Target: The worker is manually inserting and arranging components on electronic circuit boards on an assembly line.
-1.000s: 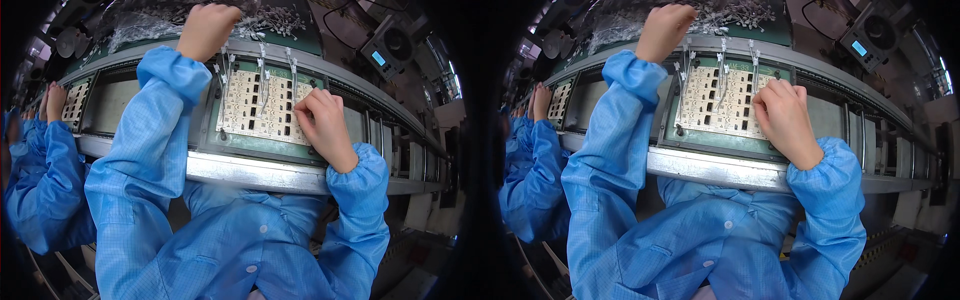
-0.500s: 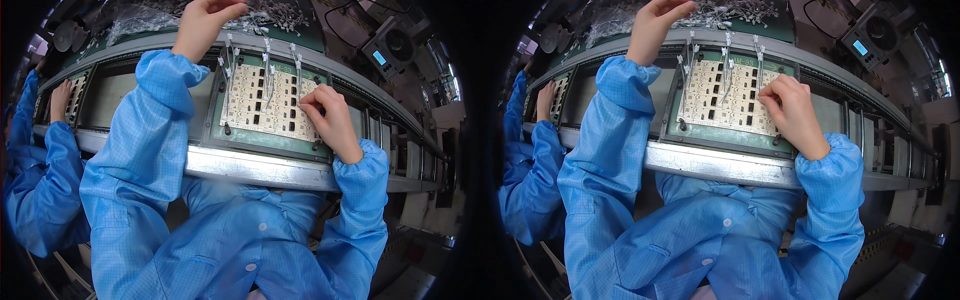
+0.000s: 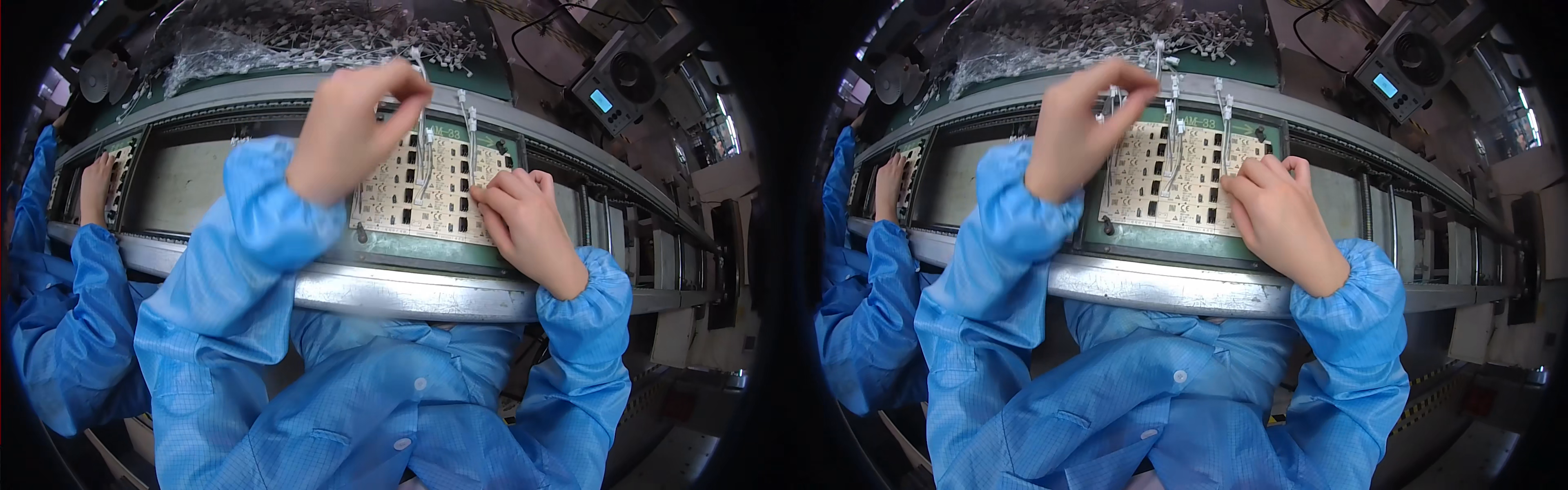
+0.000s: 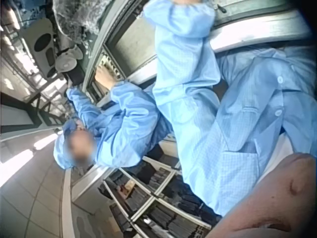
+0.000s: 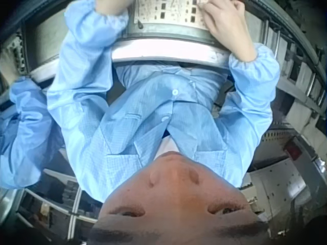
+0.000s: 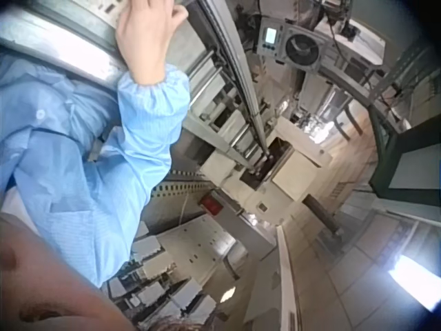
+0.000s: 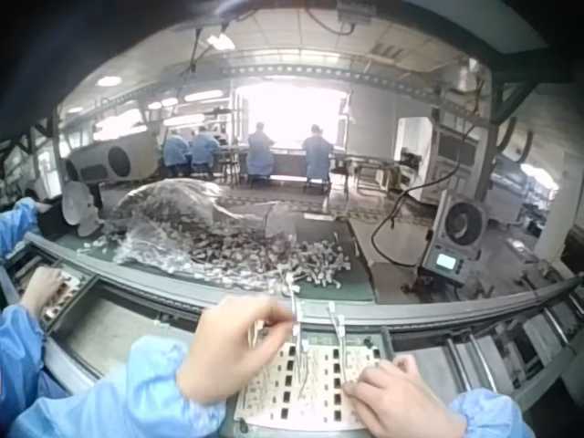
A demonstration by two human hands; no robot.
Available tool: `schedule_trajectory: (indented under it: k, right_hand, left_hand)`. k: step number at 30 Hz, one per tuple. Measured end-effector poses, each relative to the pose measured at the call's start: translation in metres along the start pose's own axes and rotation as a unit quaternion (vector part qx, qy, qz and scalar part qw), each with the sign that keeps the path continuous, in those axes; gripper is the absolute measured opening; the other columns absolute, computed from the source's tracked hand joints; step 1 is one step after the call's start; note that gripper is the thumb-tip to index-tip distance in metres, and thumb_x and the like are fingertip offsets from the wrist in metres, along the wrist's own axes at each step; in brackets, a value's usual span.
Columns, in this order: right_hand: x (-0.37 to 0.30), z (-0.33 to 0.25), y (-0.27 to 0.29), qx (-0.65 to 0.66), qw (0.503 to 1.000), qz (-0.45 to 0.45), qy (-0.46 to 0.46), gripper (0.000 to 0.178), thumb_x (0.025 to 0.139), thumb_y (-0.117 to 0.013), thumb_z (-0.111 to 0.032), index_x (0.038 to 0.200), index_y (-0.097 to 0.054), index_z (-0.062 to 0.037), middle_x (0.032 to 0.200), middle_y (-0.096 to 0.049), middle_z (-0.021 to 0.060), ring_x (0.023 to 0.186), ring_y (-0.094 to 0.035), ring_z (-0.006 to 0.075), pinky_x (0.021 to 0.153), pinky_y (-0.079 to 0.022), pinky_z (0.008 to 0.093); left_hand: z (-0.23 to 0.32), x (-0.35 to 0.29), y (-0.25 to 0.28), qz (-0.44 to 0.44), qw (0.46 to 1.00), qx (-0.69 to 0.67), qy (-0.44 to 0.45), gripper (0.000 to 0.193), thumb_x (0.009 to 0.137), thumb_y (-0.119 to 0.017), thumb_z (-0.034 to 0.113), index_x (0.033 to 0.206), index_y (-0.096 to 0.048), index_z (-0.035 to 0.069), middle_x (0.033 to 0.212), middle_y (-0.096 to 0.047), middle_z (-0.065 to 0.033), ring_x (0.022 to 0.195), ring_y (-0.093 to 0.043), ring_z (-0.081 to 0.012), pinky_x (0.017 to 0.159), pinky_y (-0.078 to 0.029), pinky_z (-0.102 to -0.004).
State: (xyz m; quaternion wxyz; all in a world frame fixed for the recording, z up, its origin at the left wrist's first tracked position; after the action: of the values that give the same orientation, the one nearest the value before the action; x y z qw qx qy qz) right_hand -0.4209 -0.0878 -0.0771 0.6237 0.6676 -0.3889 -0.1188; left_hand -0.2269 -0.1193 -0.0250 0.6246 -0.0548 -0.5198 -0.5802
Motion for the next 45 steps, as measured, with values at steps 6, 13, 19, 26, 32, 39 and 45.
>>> schedule_trajectory:
  k: [6, 13, 19, 26, 32, 39, 45]
  right_hand:
    - [0.042, 0.044, 0.003, 0.128, 0.986, -0.108, -0.02, 0.017, 0.089, -0.065, -0.017, 0.099, -0.072, -0.005, 0.089, -0.065, 0.0112, 0.085, -0.062, 0.0277, 0.078, -0.048, 0.0391]
    - [0.118, 0.153, -0.032, -0.062, 0.969, 0.101, -0.216, 0.023, 0.091, -0.064, -0.028, 0.099, -0.07, -0.0079, 0.095, -0.067, 0.0118, 0.099, -0.063, 0.0314, 0.083, -0.046, 0.0448]
    - [0.154, 0.14, -0.034, -0.137, 0.974, 0.152, -0.093, 0.02, 0.086, -0.058, -0.02, 0.095, -0.069, -0.0055, 0.099, -0.069, 0.0144, 0.095, -0.066, 0.037, 0.081, -0.053, 0.0492]
    - [0.16, 0.119, 0.04, -0.031, 0.964, 0.233, -0.126, 0.019, 0.084, -0.055, -0.009, 0.097, -0.062, 0.0026, 0.088, -0.066, 0.0298, 0.091, -0.064, 0.0474, 0.081, -0.051, 0.0538]
    - [0.144, 0.105, 0.066, -0.021, 0.947, 0.291, -0.137, 0.015, 0.085, -0.054, -0.007, 0.094, -0.062, 0.0013, 0.087, -0.067, 0.0273, 0.09, -0.065, 0.0454, 0.079, -0.051, 0.0522]
    - [0.09, 0.115, 0.082, 0.002, 0.936, 0.342, -0.087, 0.01, 0.087, -0.061, -0.008, 0.092, -0.062, 0.0006, 0.081, -0.066, 0.0235, 0.081, -0.067, 0.0405, 0.069, -0.052, 0.0456]
    - [0.048, 0.103, 0.067, 0.123, 0.94, 0.306, -0.091, 0.009, 0.087, -0.066, -0.004, 0.091, -0.061, 0.0026, 0.075, -0.065, 0.0184, 0.07, -0.068, 0.0285, 0.062, -0.051, 0.0343]
  left_hand:
    - [0.044, -0.063, -0.021, -0.125, 0.978, 0.128, -0.104, 0.014, 0.08, -0.063, 0.007, 0.094, -0.061, 0.008, 0.08, -0.061, -0.003, 0.083, -0.06, -0.0208, 0.086, -0.041, -0.0418]
    - [0.054, -0.085, -0.046, -0.204, 0.943, 0.209, -0.162, 0.019, 0.076, -0.073, 0.012, 0.093, -0.065, 0.009, 0.088, -0.065, 0.0004, 0.094, -0.061, -0.0186, 0.088, -0.04, -0.0427]
    - [0.04, -0.08, -0.032, -0.184, 0.973, 0.14, 0.014, 0.01, 0.079, -0.074, 0.012, 0.087, -0.068, 0.013, 0.095, -0.059, -0.0006, 0.103, -0.054, -0.0248, 0.092, -0.034, -0.0406]
    - [0.035, -0.082, -0.036, -0.184, 0.973, 0.135, 0.044, 0.011, 0.079, -0.072, 0.01, 0.087, -0.066, 0.013, 0.095, -0.058, -0.0001, 0.105, -0.051, -0.0262, 0.093, -0.034, -0.0431]
    - [0.035, -0.085, -0.031, -0.187, 0.97, 0.131, 0.086, 0.009, 0.078, -0.071, 0.01, 0.085, -0.067, 0.014, 0.093, -0.058, 0.0012, 0.104, -0.052, -0.0251, 0.091, -0.033, -0.0416]
    - [0.037, -0.083, -0.036, -0.187, 0.971, 0.126, 0.081, 0.01, 0.077, -0.073, 0.011, 0.085, -0.069, 0.014, 0.092, -0.059, 0.0015, 0.103, -0.051, -0.0247, 0.091, -0.033, -0.0418]
    - [0.033, -0.086, -0.03, -0.183, 0.969, 0.14, 0.095, 0.006, 0.074, -0.074, 0.011, 0.079, -0.071, 0.014, 0.09, -0.06, 0.0027, 0.103, -0.052, -0.0241, 0.091, -0.032, -0.0408]
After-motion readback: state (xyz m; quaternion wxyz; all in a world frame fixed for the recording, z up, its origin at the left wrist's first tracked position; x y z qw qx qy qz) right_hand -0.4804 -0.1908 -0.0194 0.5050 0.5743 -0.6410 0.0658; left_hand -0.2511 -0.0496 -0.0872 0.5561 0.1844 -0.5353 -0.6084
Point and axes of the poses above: each hand's wrist, its own x-axis towards the middle knuckle, its own y-axis out of the back of the hand, z = x × y, the point moved 7 cm from there along x, towards the middle knuckle
